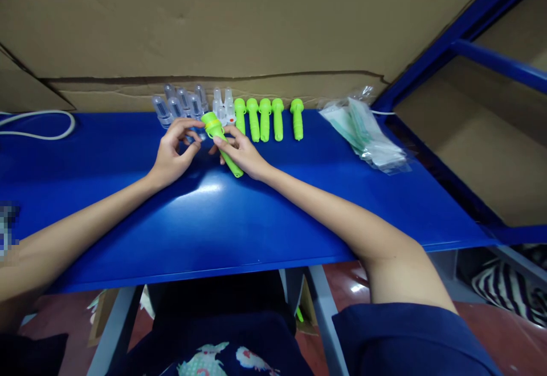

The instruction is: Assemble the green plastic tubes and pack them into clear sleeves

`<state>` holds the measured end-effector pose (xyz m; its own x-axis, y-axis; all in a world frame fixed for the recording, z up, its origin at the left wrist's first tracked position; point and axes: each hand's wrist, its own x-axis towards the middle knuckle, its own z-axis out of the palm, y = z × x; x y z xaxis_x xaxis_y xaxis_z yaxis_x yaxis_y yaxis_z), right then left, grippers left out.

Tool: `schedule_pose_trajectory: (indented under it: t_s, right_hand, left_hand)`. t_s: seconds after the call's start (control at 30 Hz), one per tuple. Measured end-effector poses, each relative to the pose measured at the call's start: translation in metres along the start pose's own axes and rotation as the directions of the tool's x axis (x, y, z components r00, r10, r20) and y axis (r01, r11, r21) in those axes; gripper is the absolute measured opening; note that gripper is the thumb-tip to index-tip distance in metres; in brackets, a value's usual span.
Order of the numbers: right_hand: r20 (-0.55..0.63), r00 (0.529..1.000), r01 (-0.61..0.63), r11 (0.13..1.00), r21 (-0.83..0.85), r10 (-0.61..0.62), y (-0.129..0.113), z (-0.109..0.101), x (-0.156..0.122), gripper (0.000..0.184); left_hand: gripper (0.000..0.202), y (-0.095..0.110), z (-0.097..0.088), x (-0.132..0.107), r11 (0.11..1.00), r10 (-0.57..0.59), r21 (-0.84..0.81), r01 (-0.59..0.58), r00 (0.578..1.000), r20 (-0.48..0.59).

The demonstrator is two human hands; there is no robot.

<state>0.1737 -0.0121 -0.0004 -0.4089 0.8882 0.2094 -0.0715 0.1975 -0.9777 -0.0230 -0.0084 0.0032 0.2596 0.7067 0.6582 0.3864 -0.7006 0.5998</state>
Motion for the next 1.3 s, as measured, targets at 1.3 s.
schedule_pose_trajectory:
  t_s: [1.3]
  right_hand:
    - [-0.058,0.998,-0.025,0.997,0.076,0.030,0.0033,-0.0016,0.0022,0.054]
  left_hand:
    - [0.062,-0.0038,0.0051,-0.0048,0.998,0.066,-0.025,-0.063,0.988,0.137]
